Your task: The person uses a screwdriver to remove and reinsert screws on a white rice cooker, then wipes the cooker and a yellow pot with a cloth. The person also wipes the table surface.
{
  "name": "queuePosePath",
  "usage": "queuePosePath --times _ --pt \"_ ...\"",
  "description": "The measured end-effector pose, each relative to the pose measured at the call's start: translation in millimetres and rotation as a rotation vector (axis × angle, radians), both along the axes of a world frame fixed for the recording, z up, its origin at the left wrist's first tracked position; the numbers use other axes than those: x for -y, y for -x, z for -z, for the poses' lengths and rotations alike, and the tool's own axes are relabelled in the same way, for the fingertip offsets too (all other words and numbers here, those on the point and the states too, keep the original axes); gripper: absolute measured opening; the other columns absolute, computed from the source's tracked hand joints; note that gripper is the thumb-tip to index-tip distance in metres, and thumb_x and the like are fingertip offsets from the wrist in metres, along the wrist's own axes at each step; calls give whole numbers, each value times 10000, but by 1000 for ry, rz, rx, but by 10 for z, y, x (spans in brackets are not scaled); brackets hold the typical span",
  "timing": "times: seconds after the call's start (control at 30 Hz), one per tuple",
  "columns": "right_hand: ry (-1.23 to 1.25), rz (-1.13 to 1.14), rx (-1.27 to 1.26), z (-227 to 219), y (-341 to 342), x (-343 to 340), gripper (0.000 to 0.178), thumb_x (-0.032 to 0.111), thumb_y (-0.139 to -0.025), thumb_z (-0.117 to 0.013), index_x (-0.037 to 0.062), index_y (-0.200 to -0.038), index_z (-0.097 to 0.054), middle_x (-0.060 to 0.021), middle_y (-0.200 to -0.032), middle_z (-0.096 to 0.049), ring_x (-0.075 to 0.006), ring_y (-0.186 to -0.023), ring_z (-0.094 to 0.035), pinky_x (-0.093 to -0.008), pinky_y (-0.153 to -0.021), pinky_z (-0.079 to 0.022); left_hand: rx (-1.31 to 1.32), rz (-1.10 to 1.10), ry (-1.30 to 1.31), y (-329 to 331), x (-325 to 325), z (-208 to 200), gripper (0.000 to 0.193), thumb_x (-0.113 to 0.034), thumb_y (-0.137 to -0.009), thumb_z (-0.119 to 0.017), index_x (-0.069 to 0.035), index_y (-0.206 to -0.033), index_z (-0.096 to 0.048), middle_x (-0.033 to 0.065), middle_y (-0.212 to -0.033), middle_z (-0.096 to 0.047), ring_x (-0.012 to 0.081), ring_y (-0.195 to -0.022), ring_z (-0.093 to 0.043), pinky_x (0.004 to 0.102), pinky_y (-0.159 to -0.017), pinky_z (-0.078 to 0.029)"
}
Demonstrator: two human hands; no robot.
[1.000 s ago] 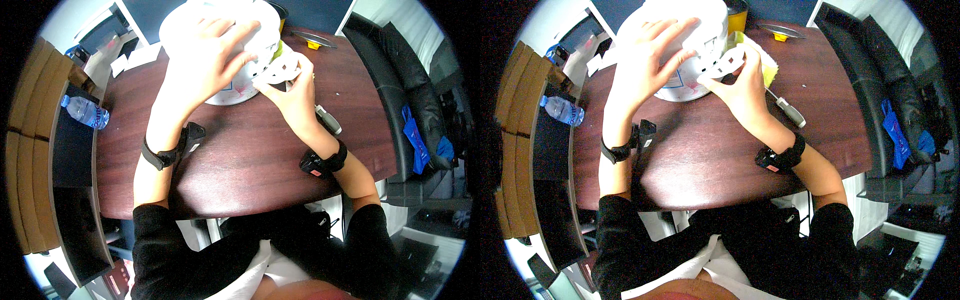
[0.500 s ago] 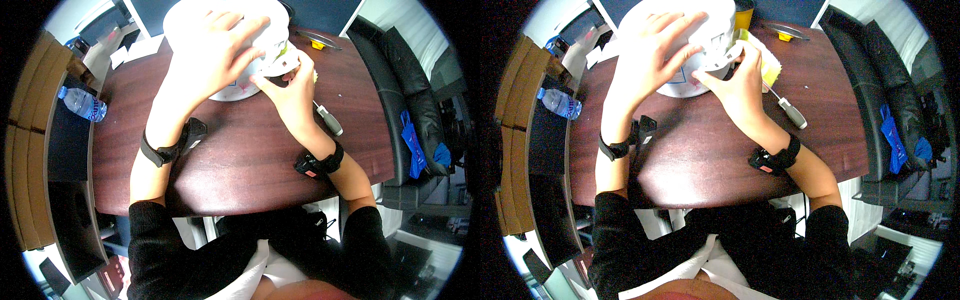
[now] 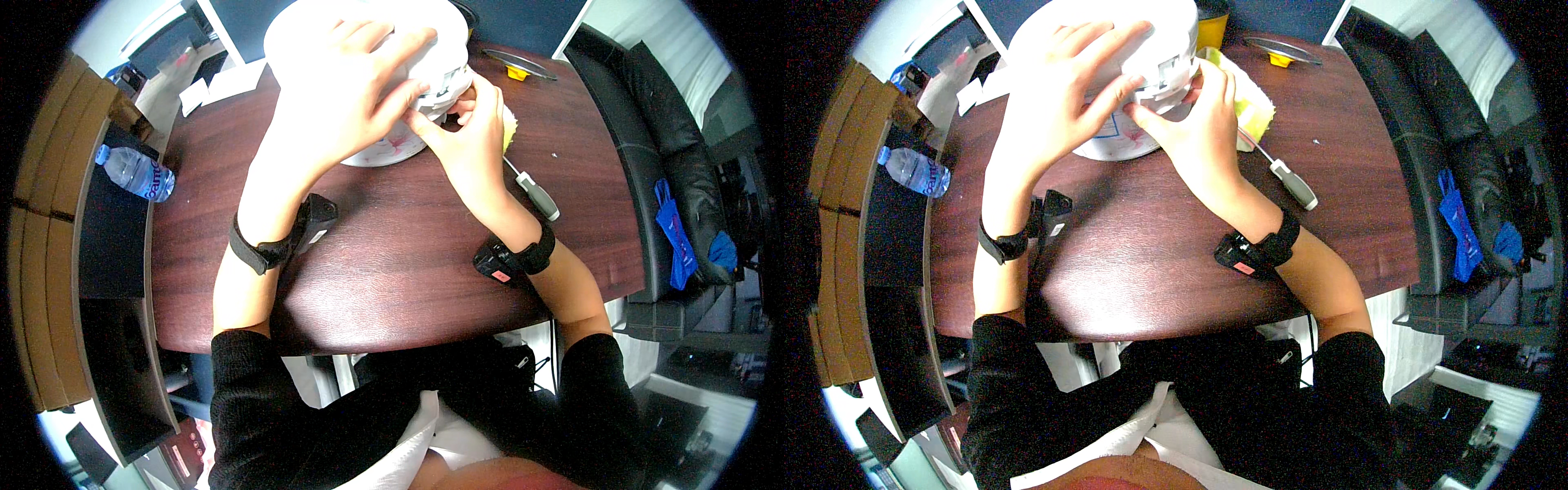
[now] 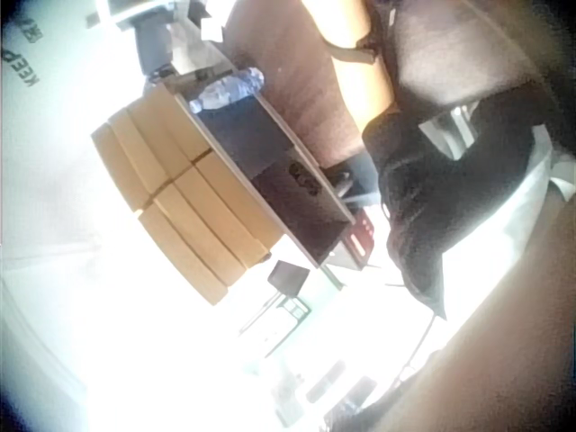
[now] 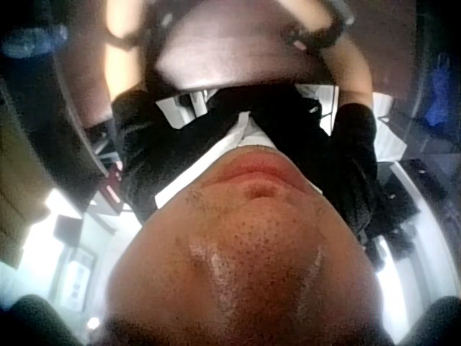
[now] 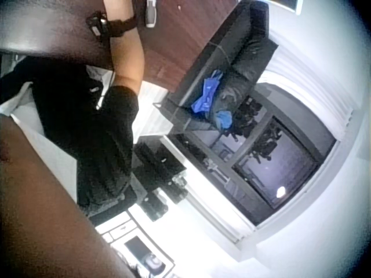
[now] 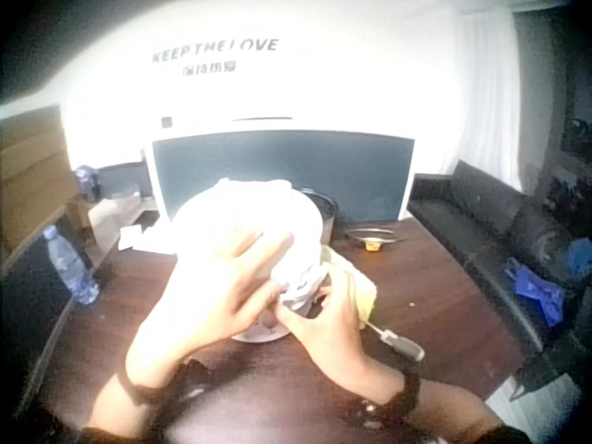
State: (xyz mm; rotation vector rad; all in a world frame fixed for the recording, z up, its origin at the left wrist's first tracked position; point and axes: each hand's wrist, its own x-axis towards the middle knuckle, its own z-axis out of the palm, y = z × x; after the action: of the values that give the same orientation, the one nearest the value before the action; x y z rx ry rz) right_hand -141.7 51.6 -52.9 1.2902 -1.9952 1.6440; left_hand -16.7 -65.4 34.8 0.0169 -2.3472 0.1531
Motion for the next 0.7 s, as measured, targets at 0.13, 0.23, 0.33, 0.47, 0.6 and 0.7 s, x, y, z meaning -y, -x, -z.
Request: queuePosePath --times 0.13,0.23,0.33,0.47,0.6,0.7 --pt "-4 11 -13 10 15 14 773 340 -642 -891 -23 -1165 -454 -137 -1019 -482 -250 -878 -509 -369 -757 -465 -25 10 24 14 20 25 445 -313 -862 -649 -134 -1268 -609 170 -1111 -619 330 -1055 -580 422 -941 -453" --pt "9 17 -23 22 17 24 770 342 -645 -887 -23 -1166 -453 -140 -1011 -479 -248 -861 -509 -367 -751 -465 -44 24 29 35 37 43 459 -321 -831 -670 -120 -1240 -617 158 -1067 -622 320 -1029 -588 421 -927 -454" --pt "16 15 -35 22 8 23 776 327 -642 -885 -26 -1177 -448 -149 -1025 -481 -254 -861 -519 -370 -762 -473 17 -10 8 -7 3 11 533 -380 -836 -673 -144 -1306 -589 168 -1181 -607 331 -1099 -560 431 -966 -447" --pt "15 15 -29 51 30 21 785 283 -623 -888 -26 -1190 -442 -159 -1051 -482 -268 -881 -538 -380 -787 -486 27 -10 1 -2 -20 1 637 -394 -755 -738 -138 -1316 -576 156 -1191 -601 326 -1106 -553 431 -977 -440" --pt "2 1 -17 33 11 8 792 247 -605 -890 -22 -1197 -438 -163 -1061 -483 -280 -902 -550 -385 -797 -493 3 -19 19 6 -16 24 672 -370 -718 -768 -133 -1316 -572 150 -1176 -603 324 -1101 -553 429 -981 -434" --pt "-20 20 -42 27 7 2 798 247 -608 -892 -21 -1202 -431 -169 -1071 -484 -296 -924 -564 -395 -808 -499 17 -35 21 5 -40 12 663 -359 -724 -763 -133 -1317 -569 147 -1175 -603 319 -1102 -553 429 -979 -434"
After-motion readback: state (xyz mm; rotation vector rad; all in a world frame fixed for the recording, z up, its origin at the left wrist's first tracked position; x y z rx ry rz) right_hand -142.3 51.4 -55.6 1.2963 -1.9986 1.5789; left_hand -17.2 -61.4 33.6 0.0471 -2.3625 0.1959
